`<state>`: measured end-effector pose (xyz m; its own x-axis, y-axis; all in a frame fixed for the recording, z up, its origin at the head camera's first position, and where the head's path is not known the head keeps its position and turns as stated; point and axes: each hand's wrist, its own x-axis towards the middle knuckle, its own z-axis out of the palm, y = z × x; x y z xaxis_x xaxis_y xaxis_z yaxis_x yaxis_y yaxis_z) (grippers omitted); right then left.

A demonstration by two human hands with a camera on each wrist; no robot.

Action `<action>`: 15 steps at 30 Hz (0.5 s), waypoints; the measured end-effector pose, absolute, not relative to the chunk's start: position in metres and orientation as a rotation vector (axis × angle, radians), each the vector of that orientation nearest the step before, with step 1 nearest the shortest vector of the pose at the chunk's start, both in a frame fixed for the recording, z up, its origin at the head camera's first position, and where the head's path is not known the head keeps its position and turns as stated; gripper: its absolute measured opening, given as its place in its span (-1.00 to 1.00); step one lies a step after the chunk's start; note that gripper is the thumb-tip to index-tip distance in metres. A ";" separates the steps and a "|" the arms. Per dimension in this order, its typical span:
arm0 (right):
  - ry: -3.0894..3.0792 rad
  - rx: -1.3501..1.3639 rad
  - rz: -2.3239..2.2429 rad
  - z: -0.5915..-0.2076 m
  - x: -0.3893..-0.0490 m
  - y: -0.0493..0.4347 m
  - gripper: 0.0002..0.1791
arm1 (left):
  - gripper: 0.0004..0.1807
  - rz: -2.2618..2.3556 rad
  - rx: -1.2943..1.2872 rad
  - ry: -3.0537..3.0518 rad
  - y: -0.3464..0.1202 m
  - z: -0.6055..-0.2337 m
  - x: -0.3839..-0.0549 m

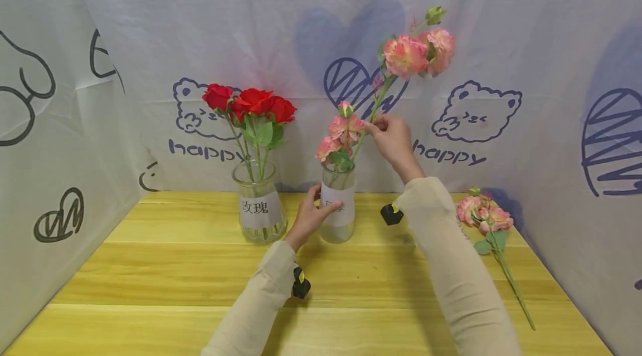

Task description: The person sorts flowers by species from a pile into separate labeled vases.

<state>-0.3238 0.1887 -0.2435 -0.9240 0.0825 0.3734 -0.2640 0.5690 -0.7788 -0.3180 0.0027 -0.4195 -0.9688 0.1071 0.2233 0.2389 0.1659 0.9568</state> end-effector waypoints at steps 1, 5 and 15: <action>-2.437 0.143 1.306 -0.245 -0.324 0.189 -0.72 | -0.25 -1.936 -0.345 -2.318 0.003 -0.420 -0.318; -2.443 0.141 1.317 -0.251 -0.326 0.191 -0.73 | -0.26 -1.934 -0.348 -2.321 0.002 -0.421 -0.318; -2.475 0.169 1.285 -0.260 -0.326 0.192 -0.69 | -0.26 -1.958 -0.354 -2.303 0.003 -0.421 -0.318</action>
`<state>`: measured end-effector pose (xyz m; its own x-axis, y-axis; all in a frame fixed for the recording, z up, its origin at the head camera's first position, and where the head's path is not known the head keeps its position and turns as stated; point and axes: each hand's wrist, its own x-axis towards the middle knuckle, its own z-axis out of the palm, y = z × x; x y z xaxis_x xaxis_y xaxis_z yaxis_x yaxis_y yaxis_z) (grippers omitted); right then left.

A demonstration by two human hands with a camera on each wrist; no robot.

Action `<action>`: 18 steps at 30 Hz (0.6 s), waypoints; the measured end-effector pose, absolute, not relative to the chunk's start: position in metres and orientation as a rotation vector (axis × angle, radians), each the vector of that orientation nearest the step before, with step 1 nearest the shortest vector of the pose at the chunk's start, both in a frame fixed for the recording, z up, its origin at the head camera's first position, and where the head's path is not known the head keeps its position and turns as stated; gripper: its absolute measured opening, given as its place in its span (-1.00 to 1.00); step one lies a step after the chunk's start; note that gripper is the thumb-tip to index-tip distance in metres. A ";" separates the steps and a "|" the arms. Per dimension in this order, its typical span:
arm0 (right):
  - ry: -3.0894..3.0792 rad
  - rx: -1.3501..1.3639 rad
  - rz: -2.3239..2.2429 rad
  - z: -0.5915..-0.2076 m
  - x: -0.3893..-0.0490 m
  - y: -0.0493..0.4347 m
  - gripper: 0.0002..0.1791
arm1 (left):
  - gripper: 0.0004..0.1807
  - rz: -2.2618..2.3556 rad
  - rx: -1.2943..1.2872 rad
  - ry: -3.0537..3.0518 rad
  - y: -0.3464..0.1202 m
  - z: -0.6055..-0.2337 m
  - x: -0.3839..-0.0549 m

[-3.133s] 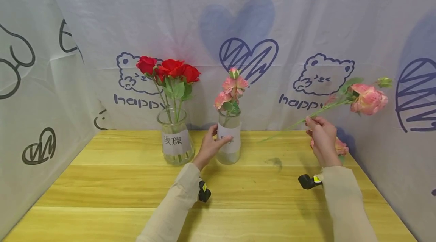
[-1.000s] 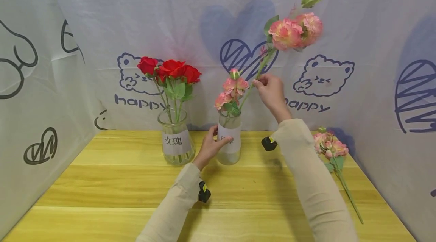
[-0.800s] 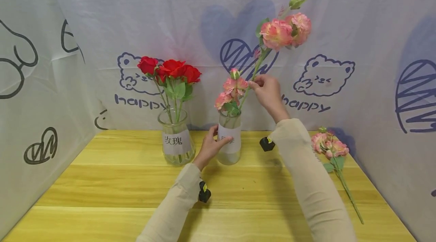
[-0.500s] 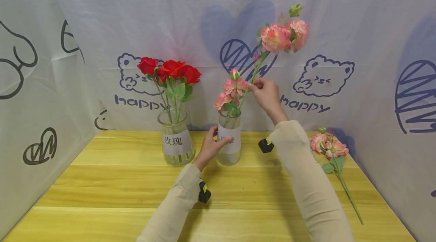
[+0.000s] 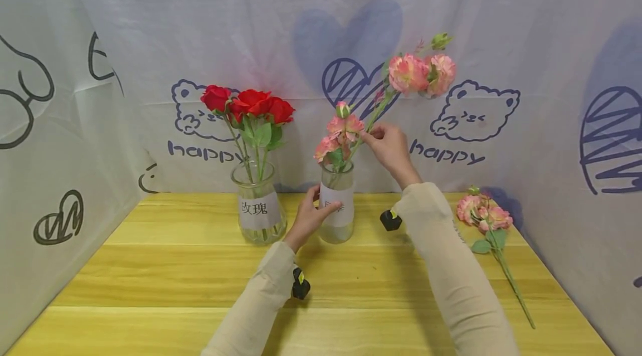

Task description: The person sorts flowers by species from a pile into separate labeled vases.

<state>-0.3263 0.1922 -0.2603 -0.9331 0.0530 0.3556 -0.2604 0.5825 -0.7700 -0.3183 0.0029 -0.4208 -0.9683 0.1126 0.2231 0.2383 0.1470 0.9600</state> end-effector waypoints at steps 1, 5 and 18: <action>-2.479 0.176 1.274 -0.261 -0.326 0.192 -0.69 | -0.26 -1.960 -0.356 -2.298 0.003 -0.421 -0.318; -2.503 0.213 1.225 -0.264 -0.327 0.193 -0.68 | -0.27 -1.960 -0.363 -2.287 0.002 -0.421 -0.318; -2.823 0.446 1.028 -0.302 -0.311 0.206 -0.48 | -0.26 -1.928 -0.328 -2.322 0.004 -0.420 -0.318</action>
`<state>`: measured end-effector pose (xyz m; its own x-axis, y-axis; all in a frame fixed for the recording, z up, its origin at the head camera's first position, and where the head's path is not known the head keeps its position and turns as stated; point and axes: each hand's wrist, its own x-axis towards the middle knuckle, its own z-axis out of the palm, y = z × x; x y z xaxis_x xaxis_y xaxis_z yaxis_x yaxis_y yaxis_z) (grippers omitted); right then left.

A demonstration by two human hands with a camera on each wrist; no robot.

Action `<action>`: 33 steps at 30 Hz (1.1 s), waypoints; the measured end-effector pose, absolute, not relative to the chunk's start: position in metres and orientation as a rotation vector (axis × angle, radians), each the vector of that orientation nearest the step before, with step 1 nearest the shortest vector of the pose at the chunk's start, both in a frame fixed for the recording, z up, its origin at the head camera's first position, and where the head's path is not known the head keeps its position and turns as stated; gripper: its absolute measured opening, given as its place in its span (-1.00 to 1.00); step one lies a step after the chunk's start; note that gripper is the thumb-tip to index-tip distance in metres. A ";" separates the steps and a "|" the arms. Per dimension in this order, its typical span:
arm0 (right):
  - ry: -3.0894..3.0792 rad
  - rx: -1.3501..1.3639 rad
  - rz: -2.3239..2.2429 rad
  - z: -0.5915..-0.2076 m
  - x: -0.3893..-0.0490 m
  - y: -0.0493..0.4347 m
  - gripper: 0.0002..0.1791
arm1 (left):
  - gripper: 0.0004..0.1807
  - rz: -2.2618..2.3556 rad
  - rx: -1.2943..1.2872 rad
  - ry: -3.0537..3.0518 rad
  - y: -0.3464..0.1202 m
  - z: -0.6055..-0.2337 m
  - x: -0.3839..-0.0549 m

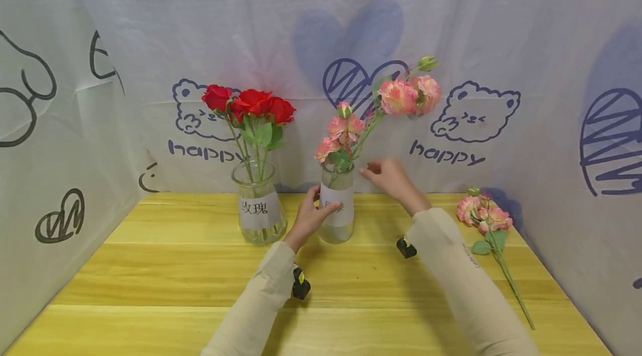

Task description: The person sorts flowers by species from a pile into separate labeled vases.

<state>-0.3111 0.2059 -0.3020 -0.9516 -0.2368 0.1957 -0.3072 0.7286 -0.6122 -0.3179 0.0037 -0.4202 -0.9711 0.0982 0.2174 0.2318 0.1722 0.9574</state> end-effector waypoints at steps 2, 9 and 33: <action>-2.835 0.464 1.002 -0.309 -0.308 0.211 -0.51 | -0.26 -1.925 -0.323 -2.328 0.004 -0.420 -0.317; -2.869 0.438 0.973 -0.323 -0.297 0.234 -0.49 | -0.25 -1.920 -0.324 -2.329 0.003 -0.421 -0.318; -2.723 0.052 1.047 -0.364 -0.251 0.369 -0.47 | -0.26 -1.929 -0.325 -2.332 0.003 -0.417 -0.316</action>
<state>-0.2506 0.3691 -0.3645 -0.9744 0.0468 0.2200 -0.1126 0.7452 -0.6572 -0.3157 0.0032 -0.4169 -0.9724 0.1015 0.2099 0.2252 0.1762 0.9582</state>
